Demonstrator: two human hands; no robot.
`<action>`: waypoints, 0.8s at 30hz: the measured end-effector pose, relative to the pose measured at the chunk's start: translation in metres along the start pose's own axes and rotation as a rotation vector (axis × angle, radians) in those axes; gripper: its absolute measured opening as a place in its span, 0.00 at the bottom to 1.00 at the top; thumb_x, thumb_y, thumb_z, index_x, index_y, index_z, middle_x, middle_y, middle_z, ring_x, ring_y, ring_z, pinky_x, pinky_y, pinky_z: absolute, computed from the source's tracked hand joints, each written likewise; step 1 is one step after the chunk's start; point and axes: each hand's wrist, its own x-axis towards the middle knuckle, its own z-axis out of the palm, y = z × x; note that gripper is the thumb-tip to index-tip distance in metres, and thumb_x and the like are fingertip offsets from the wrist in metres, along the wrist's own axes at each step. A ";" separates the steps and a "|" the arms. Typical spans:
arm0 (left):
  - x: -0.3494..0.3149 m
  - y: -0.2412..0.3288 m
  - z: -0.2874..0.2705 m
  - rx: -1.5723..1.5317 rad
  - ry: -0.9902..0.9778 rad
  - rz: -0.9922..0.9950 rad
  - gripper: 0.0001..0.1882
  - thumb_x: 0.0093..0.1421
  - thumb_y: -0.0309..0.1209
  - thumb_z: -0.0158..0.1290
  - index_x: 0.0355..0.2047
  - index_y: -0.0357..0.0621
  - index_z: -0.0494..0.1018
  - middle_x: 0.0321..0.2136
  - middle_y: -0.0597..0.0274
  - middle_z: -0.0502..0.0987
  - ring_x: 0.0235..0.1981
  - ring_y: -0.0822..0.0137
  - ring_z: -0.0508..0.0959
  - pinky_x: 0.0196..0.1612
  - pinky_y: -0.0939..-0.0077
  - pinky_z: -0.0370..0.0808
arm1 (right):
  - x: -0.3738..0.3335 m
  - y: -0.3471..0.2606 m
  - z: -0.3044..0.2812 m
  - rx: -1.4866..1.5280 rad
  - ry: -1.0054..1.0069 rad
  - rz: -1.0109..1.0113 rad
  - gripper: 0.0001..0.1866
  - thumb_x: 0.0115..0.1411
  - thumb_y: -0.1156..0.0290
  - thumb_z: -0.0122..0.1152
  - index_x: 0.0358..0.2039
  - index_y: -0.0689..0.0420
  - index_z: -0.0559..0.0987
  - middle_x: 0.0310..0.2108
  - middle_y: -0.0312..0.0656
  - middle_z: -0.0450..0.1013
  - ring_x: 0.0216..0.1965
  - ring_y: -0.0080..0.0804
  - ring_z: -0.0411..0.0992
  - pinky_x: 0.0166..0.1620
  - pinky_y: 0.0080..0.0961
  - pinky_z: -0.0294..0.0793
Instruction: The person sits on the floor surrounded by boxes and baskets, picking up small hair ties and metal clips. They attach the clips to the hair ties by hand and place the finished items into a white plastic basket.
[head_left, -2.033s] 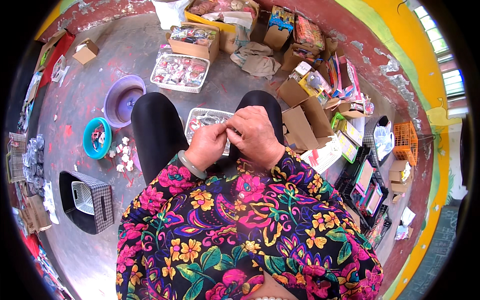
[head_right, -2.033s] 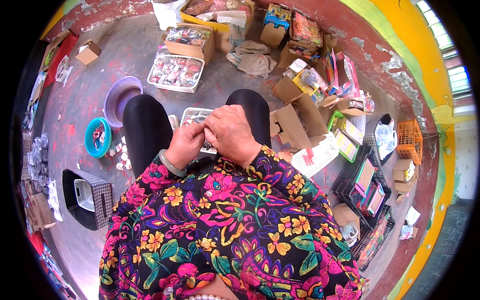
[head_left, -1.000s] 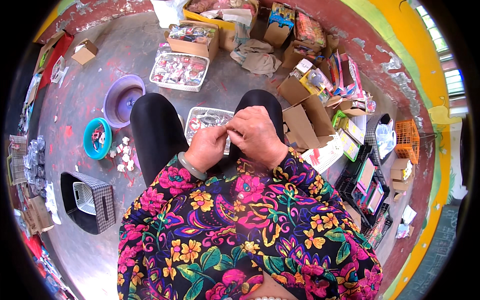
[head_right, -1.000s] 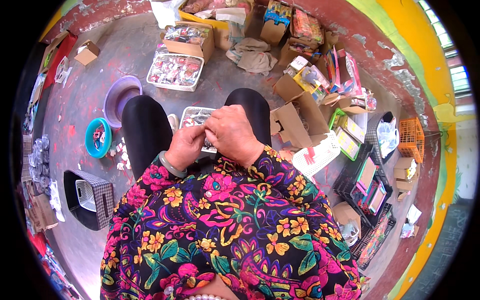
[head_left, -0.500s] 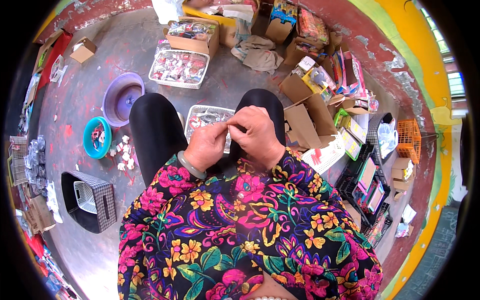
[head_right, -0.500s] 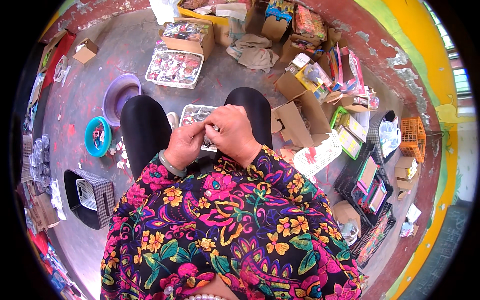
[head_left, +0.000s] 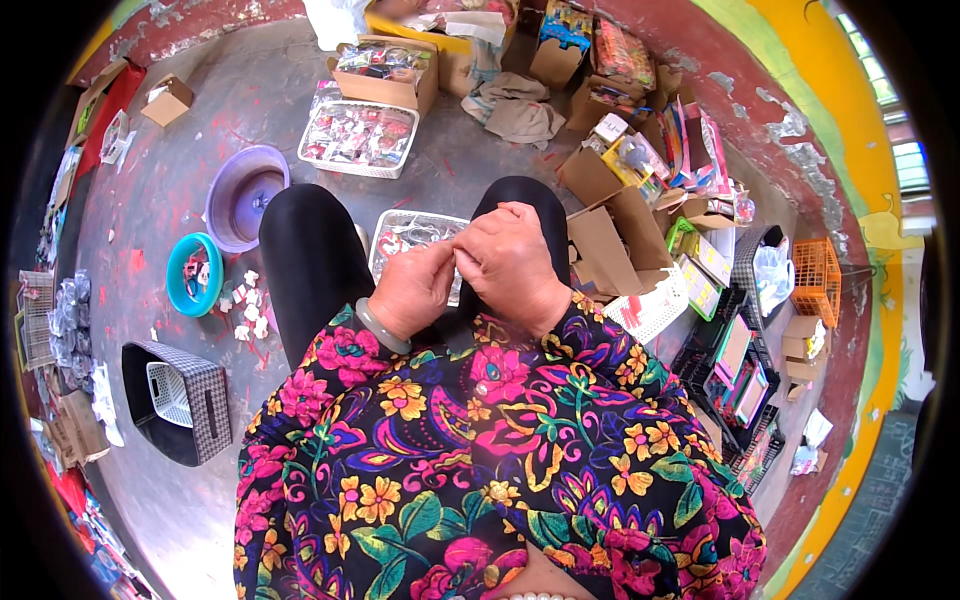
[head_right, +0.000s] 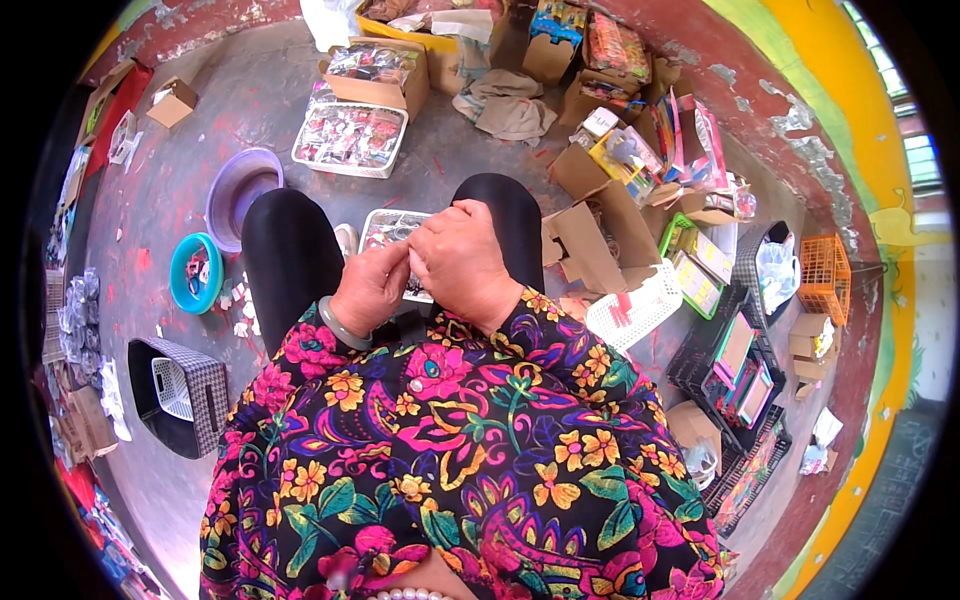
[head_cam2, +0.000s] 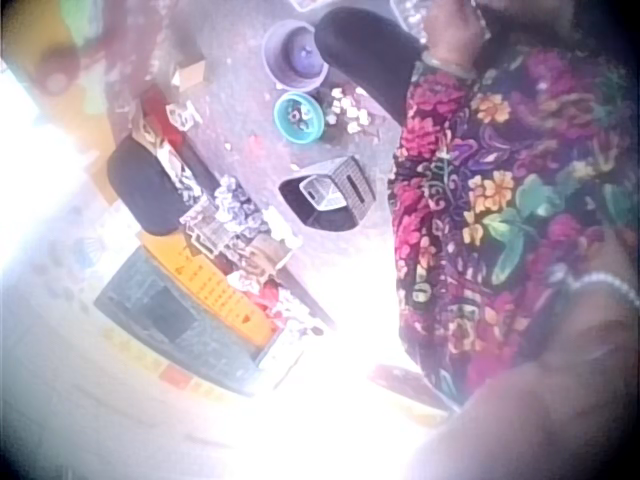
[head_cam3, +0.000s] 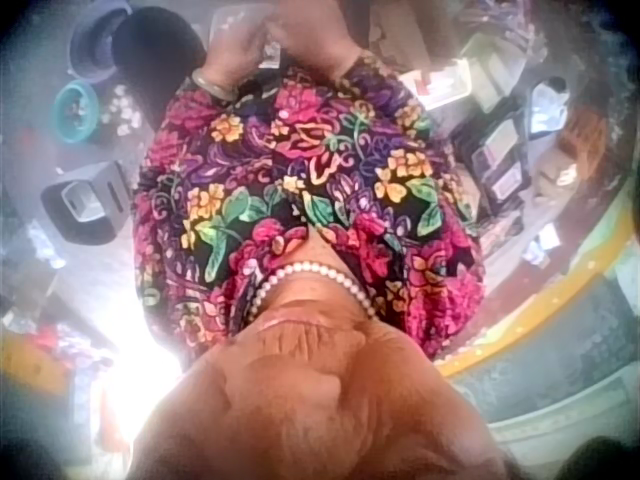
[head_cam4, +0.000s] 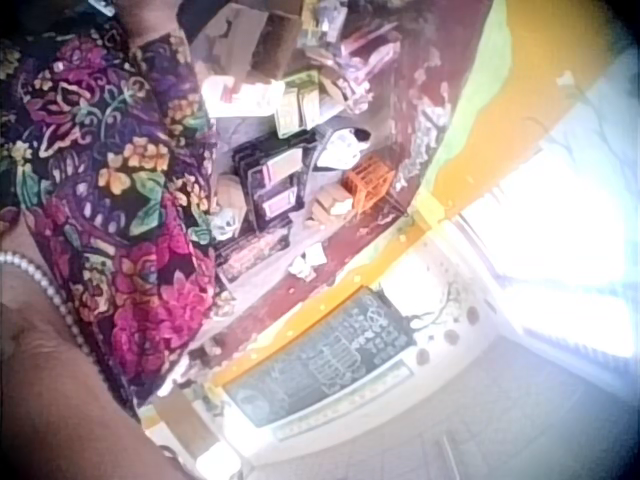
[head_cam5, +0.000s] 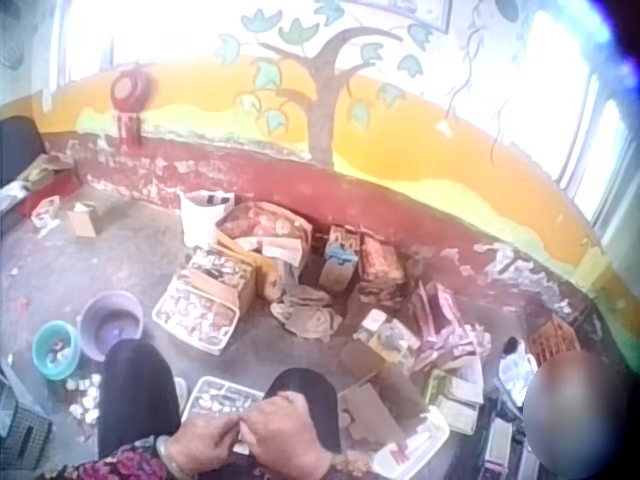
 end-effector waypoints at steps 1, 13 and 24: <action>0.000 0.001 0.000 -0.021 0.009 -0.005 0.09 0.55 0.25 0.47 0.35 0.37 0.72 0.23 0.45 0.73 0.26 0.48 0.74 0.28 0.63 0.70 | 0.000 0.000 0.001 0.008 0.011 0.007 0.02 0.44 0.71 0.58 0.21 0.54 0.76 0.21 0.37 0.71 0.27 0.35 0.69 0.42 0.30 0.62; -0.003 -0.011 0.004 -0.851 -0.039 -0.322 0.13 0.62 0.28 0.43 0.43 0.33 0.70 0.36 0.57 0.75 0.38 0.71 0.74 0.42 0.79 0.71 | -0.016 0.027 -0.006 0.822 -0.074 0.694 0.03 0.51 0.77 0.56 0.25 0.62 0.77 0.23 0.32 0.72 0.28 0.17 0.69 0.34 0.14 0.67; -0.005 -0.016 -0.004 -0.998 -0.037 -0.476 0.15 0.62 0.29 0.42 0.43 0.30 0.69 0.38 0.54 0.74 0.40 0.67 0.75 0.45 0.77 0.71 | -0.104 0.076 -0.058 1.088 0.321 1.074 0.04 0.52 0.77 0.58 0.29 0.62 0.77 0.26 0.37 0.73 0.30 0.20 0.69 0.37 0.16 0.68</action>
